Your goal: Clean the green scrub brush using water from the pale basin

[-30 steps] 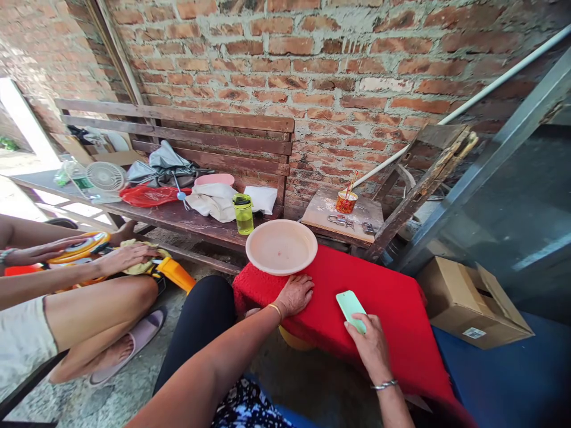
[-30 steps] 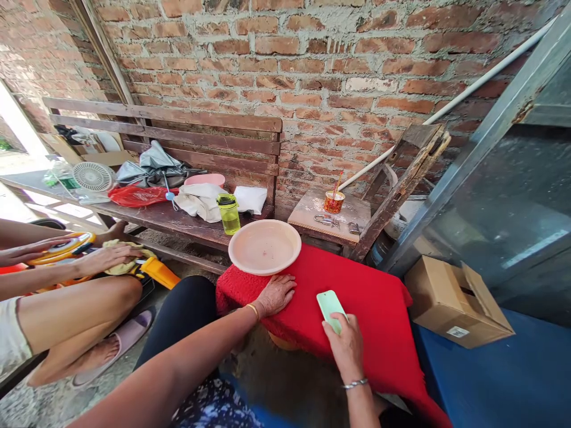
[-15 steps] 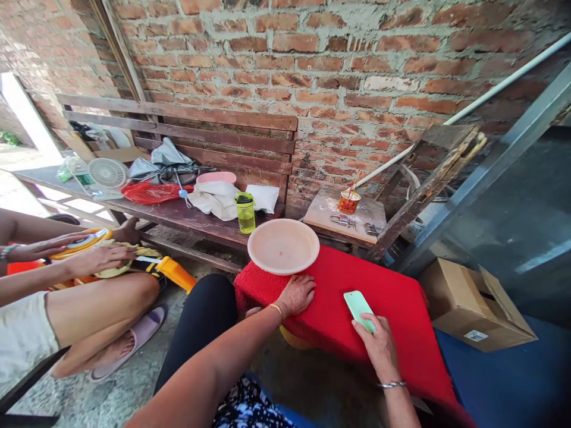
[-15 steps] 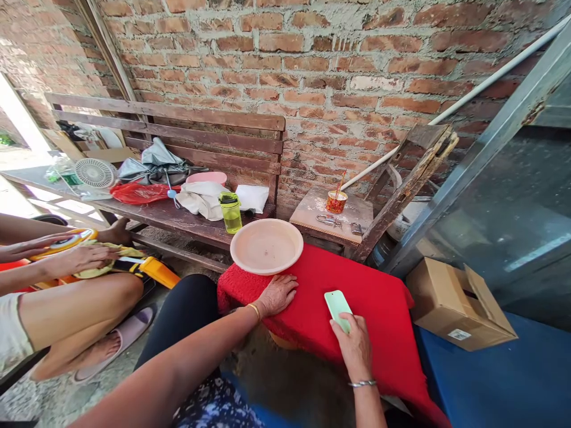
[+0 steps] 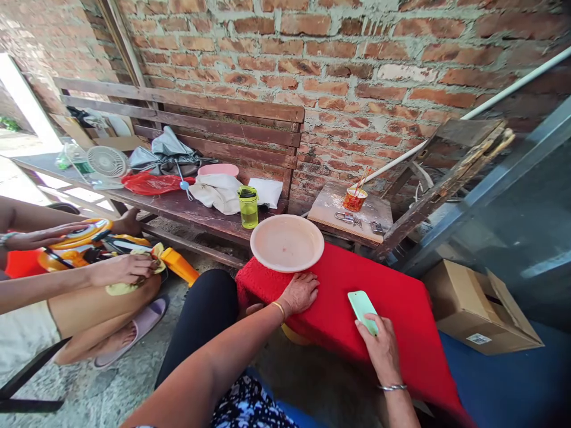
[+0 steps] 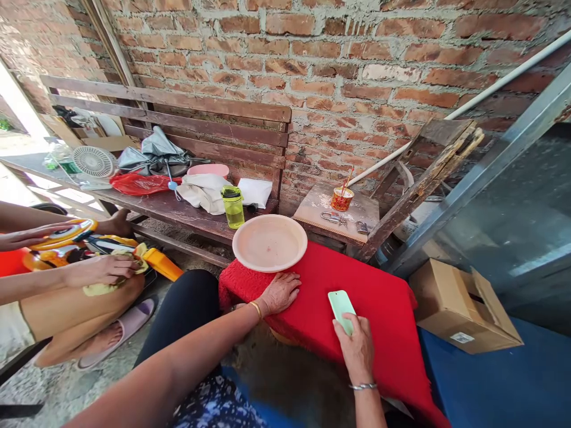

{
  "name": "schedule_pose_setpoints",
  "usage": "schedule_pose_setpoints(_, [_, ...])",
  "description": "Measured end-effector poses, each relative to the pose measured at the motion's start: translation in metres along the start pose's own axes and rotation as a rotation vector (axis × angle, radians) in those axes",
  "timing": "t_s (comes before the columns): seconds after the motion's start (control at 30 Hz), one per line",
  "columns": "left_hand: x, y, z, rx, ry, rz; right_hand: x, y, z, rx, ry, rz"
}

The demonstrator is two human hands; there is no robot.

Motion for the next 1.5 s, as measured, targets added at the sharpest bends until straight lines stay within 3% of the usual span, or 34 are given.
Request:
schedule_pose_setpoints(0.77, [-0.001, 0.003, 0.0, 0.008, 0.001, 0.0, 0.001, 0.005, -0.001, 0.079, -0.105, -0.104])
schedule_pose_setpoints(1.0, [-0.002, 0.006, 0.0, 0.027, 0.004, 0.003, -0.003, 0.006, 0.0, 0.041, -0.107, -0.103])
schedule_pose_setpoints(1.13, [-0.001, 0.003, 0.0, 0.013, 0.0, 0.004, 0.01, -0.019, 0.007, 0.071, -0.046, -0.207])
schedule_pose_setpoints(1.33, [0.0, 0.001, 0.001, 0.006, -0.006, -0.003, 0.059, -0.088, 0.019, 0.308, 0.264, -0.369])
schedule_pose_setpoints(1.4, [-0.001, 0.002, 0.001, 0.009, -0.004, -0.008, 0.057, -0.089, 0.02, 0.33, 0.273, -0.367])
schedule_pose_setpoints(1.5, [-0.001, 0.004, 0.001, 0.012, -0.002, -0.012, 0.03, -0.058, 0.018, 0.249, 0.128, -0.249])
Point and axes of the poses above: each hand's wrist, its own z-axis towards the middle knuckle, its own y-axis out of the palm, x = y × z, the point moved 1 cm from there along z, towards the middle knuckle, and after that the axes turned 10 degrees about z, right-handed, at the moved point
